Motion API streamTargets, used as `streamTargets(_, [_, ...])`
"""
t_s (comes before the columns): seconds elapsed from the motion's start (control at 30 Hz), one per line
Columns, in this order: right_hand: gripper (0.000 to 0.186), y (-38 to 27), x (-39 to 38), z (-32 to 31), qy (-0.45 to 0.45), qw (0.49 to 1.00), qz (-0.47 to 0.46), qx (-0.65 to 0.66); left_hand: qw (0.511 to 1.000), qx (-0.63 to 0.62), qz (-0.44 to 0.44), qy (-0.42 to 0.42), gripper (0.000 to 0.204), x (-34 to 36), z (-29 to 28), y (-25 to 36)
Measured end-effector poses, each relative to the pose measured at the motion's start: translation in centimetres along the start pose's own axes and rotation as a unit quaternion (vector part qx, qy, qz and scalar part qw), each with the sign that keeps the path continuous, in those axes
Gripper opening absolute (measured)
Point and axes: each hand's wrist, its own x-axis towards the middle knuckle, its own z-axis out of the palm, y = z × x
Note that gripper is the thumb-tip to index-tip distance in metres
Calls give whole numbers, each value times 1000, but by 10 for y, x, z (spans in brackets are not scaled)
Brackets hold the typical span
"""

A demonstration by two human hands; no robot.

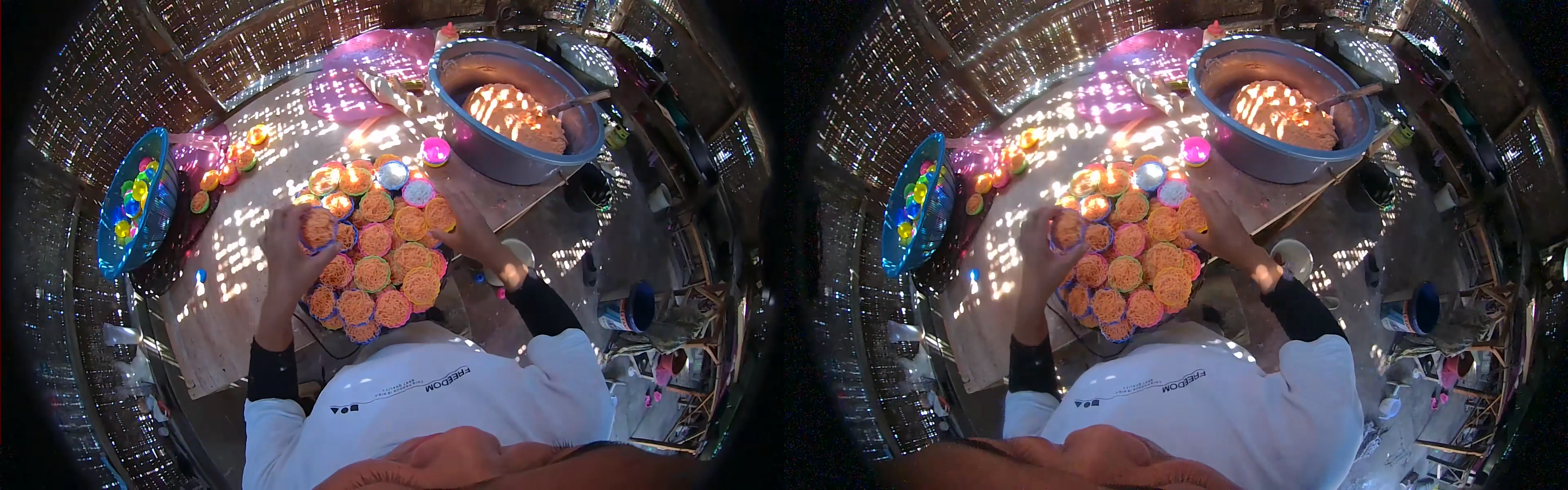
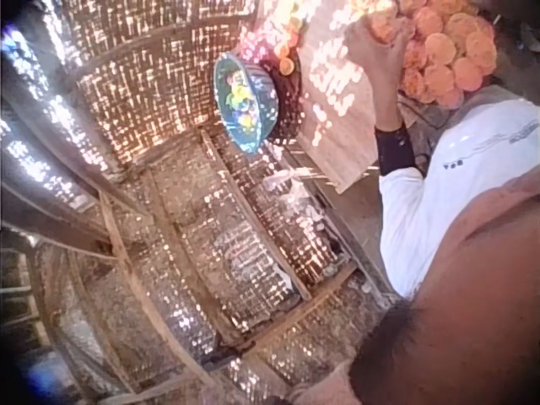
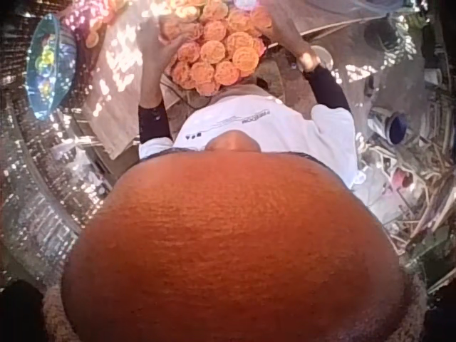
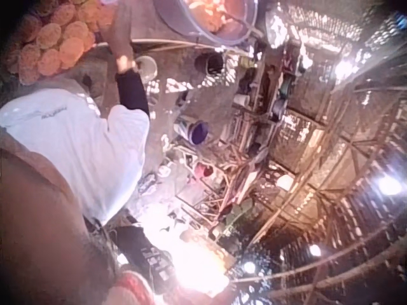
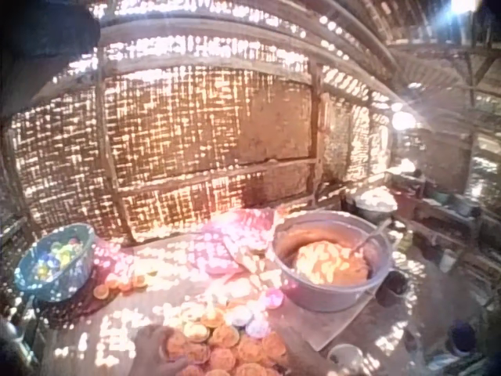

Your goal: The person scoops orange batter from a large metal bowl into small colorful plastic cups using a wooden mold. They press the batter into the cups and arrange them on a tray. The person repeats this process for multiple cups.

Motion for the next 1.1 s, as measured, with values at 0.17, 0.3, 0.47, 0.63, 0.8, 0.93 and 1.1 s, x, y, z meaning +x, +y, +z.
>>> streamTargets(0.17, [76, 11, -10, 1, 2, 1000, 5, 13, 999, 17, -8, -35, 66, -2, 2, 22])
streamTargets(0.3, [76, 19, -17, 5, 2, 1000, 9, 20, 997, 2, -10, -71, 66, 3, 8, 24])
streamTargets(0.47, [77, 17, -17, 4, -7, 1000, 14, 26, 993, -9, -16, -116, 65, 8, 22, 22])
streamTargets(0.63, [76, 13, -18, 0, -1, 1000, 14, 18, 992, 16, 6, -121, 66, 11, 34, 23])
streamTargets(0.8, [71, 5, -14, -6, 4, 998, 37, 53, 986, 32, 26, -162, 67, 11, 49, 14])
streamTargets(0.93, [69, 9, -14, -6, 9, 999, 32, 34, 982, 56, 15, -180, 69, 8, 47, 14])
streamTargets(1.1, [64, 5, -15, -12, 31, 998, 33, 33, 982, 69, 6, -178, 70, 12, 20, 3])
